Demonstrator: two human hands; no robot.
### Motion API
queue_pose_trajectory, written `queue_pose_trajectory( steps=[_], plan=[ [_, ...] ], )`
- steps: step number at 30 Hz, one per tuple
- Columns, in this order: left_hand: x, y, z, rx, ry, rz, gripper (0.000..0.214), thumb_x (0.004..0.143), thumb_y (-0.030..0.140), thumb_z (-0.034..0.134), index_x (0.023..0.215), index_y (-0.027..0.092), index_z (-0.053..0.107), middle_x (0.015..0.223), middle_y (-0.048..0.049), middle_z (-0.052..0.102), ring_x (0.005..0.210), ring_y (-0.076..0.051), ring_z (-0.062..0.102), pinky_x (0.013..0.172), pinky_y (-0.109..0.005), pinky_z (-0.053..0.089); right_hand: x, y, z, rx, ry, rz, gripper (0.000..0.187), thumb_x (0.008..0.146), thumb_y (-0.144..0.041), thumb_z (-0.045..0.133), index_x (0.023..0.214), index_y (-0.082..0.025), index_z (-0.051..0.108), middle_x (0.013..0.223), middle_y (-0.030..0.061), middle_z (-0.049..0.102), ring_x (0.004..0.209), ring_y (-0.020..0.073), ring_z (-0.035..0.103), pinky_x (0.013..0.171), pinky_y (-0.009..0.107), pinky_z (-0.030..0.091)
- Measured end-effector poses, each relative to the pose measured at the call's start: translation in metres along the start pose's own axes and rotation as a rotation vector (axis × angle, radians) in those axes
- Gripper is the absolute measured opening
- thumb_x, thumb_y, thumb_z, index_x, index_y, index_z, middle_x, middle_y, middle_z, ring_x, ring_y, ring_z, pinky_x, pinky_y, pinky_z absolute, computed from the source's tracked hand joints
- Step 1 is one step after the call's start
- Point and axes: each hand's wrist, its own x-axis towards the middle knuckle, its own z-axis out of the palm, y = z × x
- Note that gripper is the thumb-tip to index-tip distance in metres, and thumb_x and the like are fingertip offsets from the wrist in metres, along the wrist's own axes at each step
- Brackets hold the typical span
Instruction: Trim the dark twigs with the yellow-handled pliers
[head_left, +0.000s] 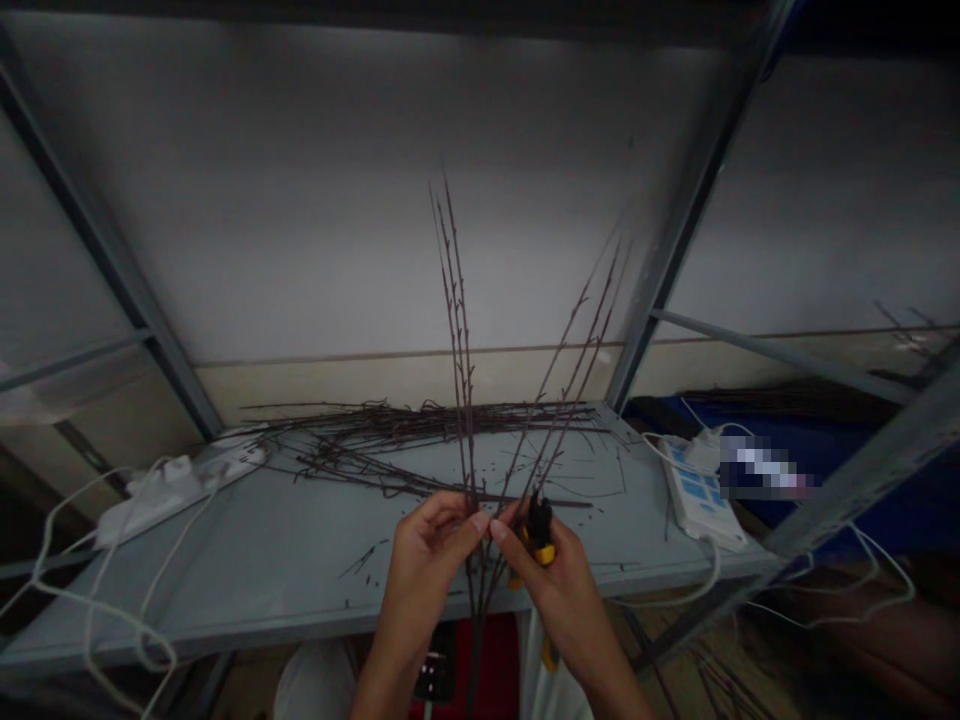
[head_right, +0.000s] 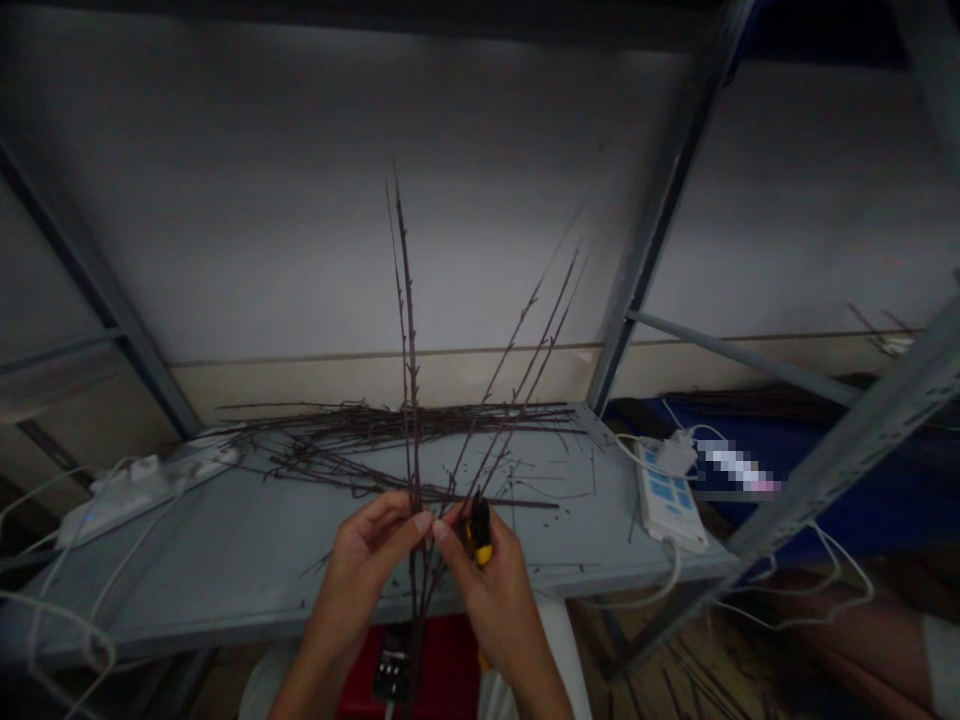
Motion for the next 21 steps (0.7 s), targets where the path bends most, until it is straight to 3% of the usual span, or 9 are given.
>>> queue_pose_trajectory(
  steps=[7, 13, 18, 21],
  plan=[
    [-0.012, -0.018, 0.002, -0.208, 0.138, -0.068, 0.024, 0.082, 0.035, 0.078, 0.094, 0.017, 0.069, 0.082, -0.0034, 0.069, 0.076, -0.016, 0.064, 0.071, -0.023, 0.050, -0.001, 0.005, 0.007, 0.131, 0.006, 0.085, 0.035, 0.083, -0.052, 0.073, 0.088, -0.018, 0.067, 0.083, 0.0041, 0.066, 0.078, 0.0207, 0.058, 0.072, 0.029, 0.047],
    [-0.017, -0.018, 0.002, -0.218, 0.127, -0.064, 0.024, 0.084, 0.036, 0.076, 0.095, 0.016, 0.070, 0.080, -0.0026, 0.065, 0.079, -0.016, 0.063, 0.074, -0.025, 0.051, -0.001, 0.014, 0.013, 0.121, 0.009, 0.075, 0.036, 0.082, -0.051, 0.074, 0.095, -0.018, 0.070, 0.090, 0.0064, 0.071, 0.086, 0.0247, 0.063, 0.079, 0.031, 0.049],
    [-0.015, -0.019, -0.003, -0.173, 0.148, -0.001, 0.024, 0.077, 0.030, 0.083, 0.093, 0.017, 0.070, 0.097, -0.0051, 0.071, 0.094, -0.019, 0.067, 0.088, -0.027, 0.051, -0.003, 0.010, 0.020, 0.147, -0.005, 0.084, 0.036, 0.081, -0.052, 0.074, 0.090, -0.018, 0.070, 0.088, 0.0053, 0.070, 0.084, 0.0233, 0.062, 0.077, 0.030, 0.048],
    [-0.016, -0.020, -0.007, -0.165, 0.157, 0.006, 0.022, 0.078, 0.029, 0.083, 0.090, 0.016, 0.069, 0.095, -0.0061, 0.073, 0.093, -0.020, 0.068, 0.091, -0.030, 0.051, -0.005, 0.007, 0.025, 0.178, -0.017, 0.099, 0.034, 0.081, -0.050, 0.075, 0.089, -0.017, 0.070, 0.086, 0.0044, 0.070, 0.082, 0.0218, 0.061, 0.075, 0.029, 0.048]
  ],
)
